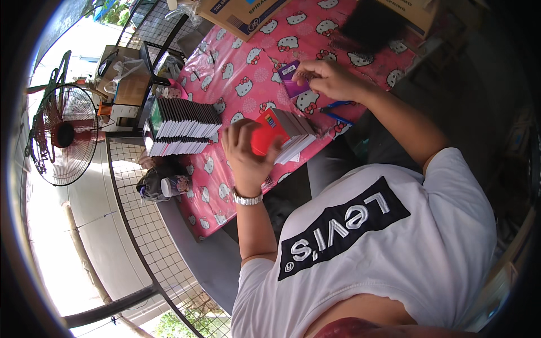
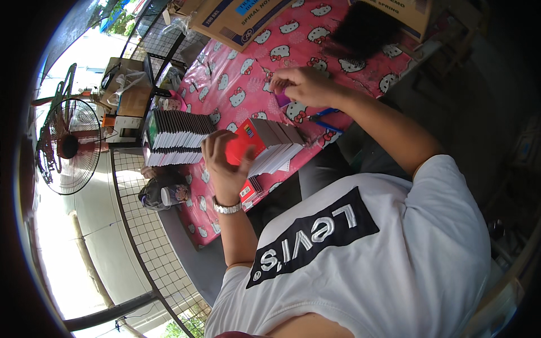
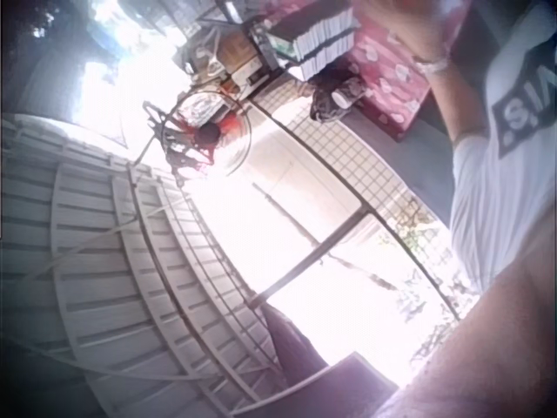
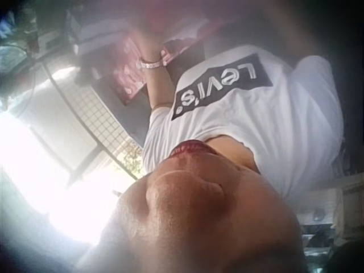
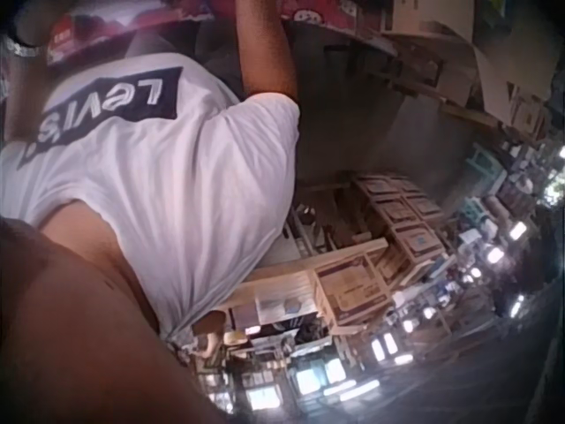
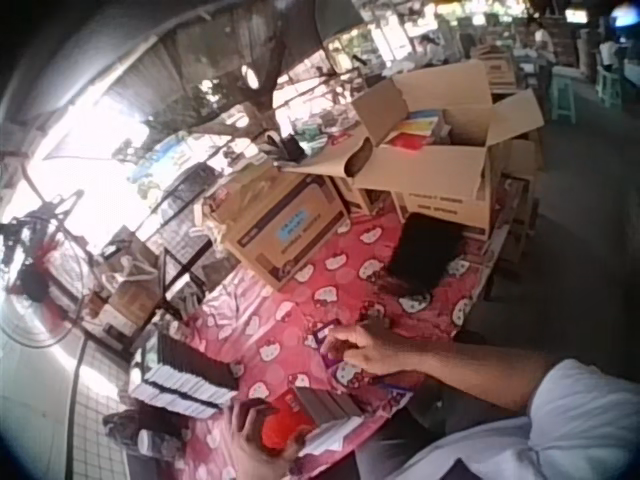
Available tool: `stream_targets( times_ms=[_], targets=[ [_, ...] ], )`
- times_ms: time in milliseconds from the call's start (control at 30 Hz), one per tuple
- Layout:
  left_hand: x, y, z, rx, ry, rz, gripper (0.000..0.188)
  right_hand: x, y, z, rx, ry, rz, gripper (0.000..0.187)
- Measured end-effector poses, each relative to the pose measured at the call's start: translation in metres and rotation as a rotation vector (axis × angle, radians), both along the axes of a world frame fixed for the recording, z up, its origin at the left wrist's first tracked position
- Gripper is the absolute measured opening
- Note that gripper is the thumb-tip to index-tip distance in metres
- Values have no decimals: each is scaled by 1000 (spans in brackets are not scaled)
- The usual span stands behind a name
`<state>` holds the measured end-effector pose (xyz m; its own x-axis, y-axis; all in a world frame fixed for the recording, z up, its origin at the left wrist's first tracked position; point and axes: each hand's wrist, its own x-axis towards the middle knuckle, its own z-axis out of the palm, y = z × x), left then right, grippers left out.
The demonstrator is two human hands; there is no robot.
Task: The person removes spiral notebooks from a cardboard box and uses wire cutters to trim the protruding ends of the metal coils on the notebook spines.
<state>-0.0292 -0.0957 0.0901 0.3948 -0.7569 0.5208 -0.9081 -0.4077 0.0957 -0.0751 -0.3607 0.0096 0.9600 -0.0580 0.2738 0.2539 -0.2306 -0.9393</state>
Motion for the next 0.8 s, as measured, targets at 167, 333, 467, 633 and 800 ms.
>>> stream_targets(
  times_ms=[167, 333, 467, 633, 800],
  targets=[
    [-17, -1, 1, 288, 106, 31, 29, -2, 16, 10, 126, -2, 91, 30],
    [7, 7, 9, 160, 369, -66, 18, -20, 35, 16, 241, 166, 219, 33],
    [8, 6, 13, 178, 369, -90, 16, -47, 66, 27, 244, 324, 133, 35],
    [14, 14, 4, 57, 441, -43, 17, -67, 98, 16, -145, -116, -112, 38],
    [1, 15, -1, -5, 409, 29, 17, -52, 106, -1, -106, -249, -242, 39]
  ],
)
